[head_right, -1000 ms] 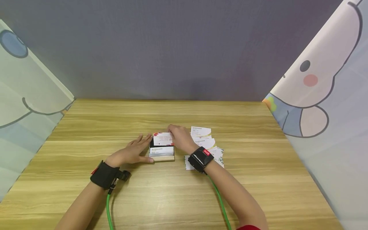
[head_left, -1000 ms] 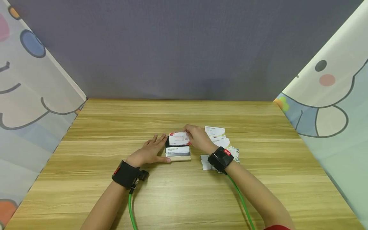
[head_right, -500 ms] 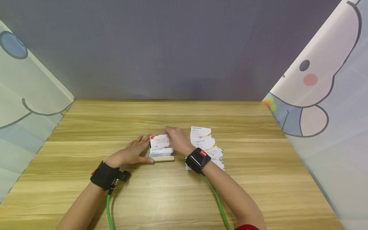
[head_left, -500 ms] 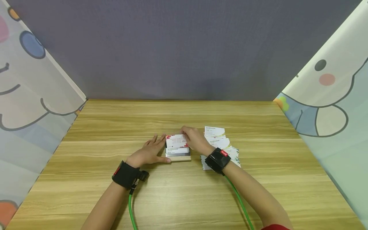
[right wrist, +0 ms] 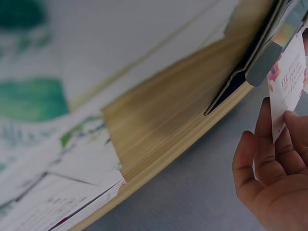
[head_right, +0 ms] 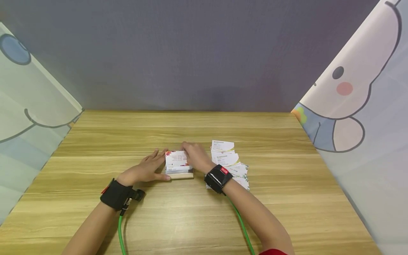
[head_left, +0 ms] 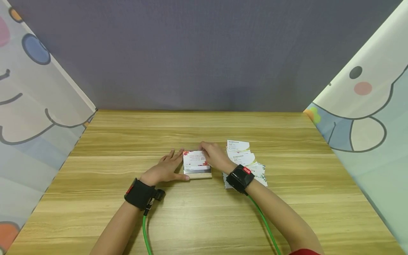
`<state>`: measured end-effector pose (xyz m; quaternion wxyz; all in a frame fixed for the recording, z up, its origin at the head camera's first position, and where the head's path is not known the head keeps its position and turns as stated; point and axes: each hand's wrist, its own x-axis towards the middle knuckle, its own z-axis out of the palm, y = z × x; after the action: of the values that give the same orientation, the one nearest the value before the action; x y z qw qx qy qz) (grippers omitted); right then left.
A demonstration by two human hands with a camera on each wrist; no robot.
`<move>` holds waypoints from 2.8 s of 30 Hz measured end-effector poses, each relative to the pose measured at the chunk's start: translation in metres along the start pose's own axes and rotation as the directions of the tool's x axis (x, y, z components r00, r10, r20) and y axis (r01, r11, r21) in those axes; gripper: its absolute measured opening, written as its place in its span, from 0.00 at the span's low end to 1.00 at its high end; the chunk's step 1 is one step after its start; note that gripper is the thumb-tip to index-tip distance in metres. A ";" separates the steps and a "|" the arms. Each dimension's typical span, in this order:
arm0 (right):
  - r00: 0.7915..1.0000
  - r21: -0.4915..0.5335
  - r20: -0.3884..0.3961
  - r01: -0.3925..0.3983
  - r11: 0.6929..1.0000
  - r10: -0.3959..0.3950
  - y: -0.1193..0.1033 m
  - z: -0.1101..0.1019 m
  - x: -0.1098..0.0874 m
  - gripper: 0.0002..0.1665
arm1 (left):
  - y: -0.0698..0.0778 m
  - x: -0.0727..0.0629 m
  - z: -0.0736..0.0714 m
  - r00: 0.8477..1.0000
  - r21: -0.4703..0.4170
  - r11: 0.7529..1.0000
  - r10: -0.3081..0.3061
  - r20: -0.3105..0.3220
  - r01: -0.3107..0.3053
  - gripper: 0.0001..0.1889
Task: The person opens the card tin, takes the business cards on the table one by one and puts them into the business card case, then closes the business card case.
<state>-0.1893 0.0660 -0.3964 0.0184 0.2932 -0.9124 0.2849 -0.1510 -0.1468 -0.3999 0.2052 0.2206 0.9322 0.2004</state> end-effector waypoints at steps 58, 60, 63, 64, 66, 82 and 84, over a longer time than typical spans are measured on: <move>0.973 -0.098 0.223 0.089 0.991 -0.065 -0.005 0.000 -0.011 0.14 | -0.002 -0.001 0.001 1.000 -0.003 1.000 0.021 -0.013 -0.021 0.52; 0.972 -0.093 0.223 0.092 0.991 -0.069 -0.004 0.000 -0.011 0.14 | -0.001 -0.002 0.001 1.000 -0.005 1.000 0.021 -0.012 -0.021 0.52; 0.972 -0.091 0.224 0.098 0.991 -0.076 -0.004 0.000 -0.011 0.13 | -0.001 -0.002 0.001 1.000 -0.004 1.000 0.021 -0.011 -0.021 0.52; 0.971 -0.089 0.224 0.099 0.991 -0.077 -0.003 0.000 -0.012 0.13 | -0.001 -0.002 0.001 1.000 -0.005 1.000 0.020 -0.009 -0.020 0.52; 0.971 -0.085 0.228 0.099 0.991 -0.078 -0.002 0.000 -0.011 0.13 | -0.001 -0.001 0.001 1.000 -0.004 1.000 0.020 -0.008 -0.020 0.52; 0.990 -0.049 0.140 -0.005 0.999 0.012 0.019 -0.019 -0.016 0.15 | -0.002 -0.001 0.001 1.000 0.008 1.000 0.027 -0.013 -0.027 0.52; 0.992 -0.054 0.121 -0.021 0.998 0.027 0.025 -0.024 -0.018 0.16 | -0.002 -0.001 0.001 1.000 0.008 1.000 0.027 -0.012 -0.027 0.52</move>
<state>-0.1914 0.1051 -0.3926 -0.0330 0.2985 -0.9224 0.2428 -0.1508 -0.1485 -0.4015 0.1958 0.2328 0.9312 0.2006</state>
